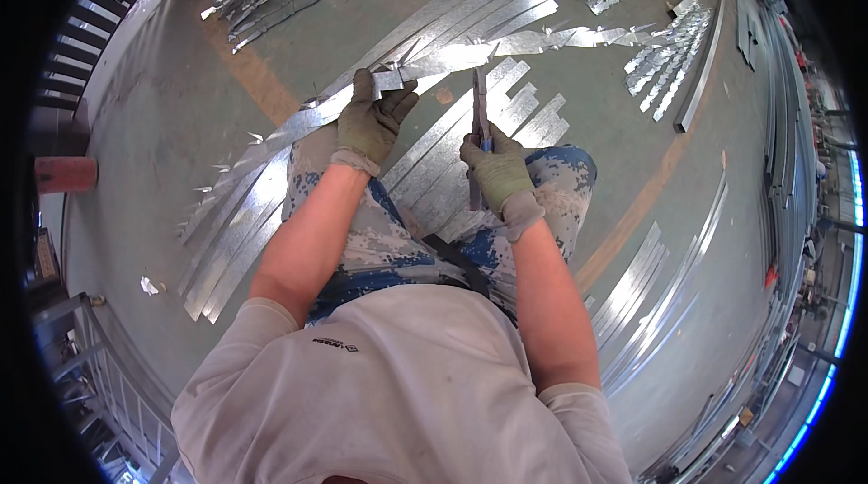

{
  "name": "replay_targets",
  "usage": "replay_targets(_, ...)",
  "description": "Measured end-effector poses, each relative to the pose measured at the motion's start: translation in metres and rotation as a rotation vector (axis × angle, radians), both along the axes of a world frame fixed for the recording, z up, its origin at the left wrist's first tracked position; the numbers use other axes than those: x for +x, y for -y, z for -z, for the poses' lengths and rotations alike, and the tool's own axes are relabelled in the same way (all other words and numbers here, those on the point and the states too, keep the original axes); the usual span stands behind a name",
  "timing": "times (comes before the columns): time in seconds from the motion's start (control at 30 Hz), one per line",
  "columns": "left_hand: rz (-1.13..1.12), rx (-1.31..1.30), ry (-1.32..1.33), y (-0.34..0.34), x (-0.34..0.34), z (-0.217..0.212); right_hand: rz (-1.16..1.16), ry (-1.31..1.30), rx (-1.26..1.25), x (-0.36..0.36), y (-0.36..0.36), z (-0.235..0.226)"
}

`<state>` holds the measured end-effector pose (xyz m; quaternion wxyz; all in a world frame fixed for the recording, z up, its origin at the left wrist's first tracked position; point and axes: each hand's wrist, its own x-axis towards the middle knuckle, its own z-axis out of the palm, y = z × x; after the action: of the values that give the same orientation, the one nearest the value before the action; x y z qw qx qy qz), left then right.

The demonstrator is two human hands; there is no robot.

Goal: The person sits on the floor and uses tin snips to cut a long metal strip into smaller segments. The person repeatedly positions the snips, cuts, and drops the resulting pieces onto a growing pile on the floor.

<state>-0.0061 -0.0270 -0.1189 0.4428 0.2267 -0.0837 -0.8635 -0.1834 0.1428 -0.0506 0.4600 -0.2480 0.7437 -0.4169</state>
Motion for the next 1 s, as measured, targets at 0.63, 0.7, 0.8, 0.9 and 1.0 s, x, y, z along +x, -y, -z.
replay_targets(0.63,-0.004,-0.030,-0.006,0.000,-0.001,0.005,0.016,0.021,0.014,0.005,0.007,-0.009)
replay_targets(0.7,0.001,-0.024,-0.015,0.000,-0.001,0.004,0.015,-0.005,0.016,0.005,0.007,-0.009)
replay_targets(0.8,-0.003,-0.007,-0.024,-0.001,-0.001,0.002,0.037,-0.014,-0.025,0.009,0.007,-0.008)
replay_targets(0.9,-0.016,-0.006,-0.003,-0.001,0.000,0.001,0.095,0.144,-0.053,0.017,0.008,-0.027)
replay_targets(1.0,-0.012,-0.003,0.006,-0.002,0.000,0.000,0.103,0.329,-0.060,0.015,0.009,-0.038)
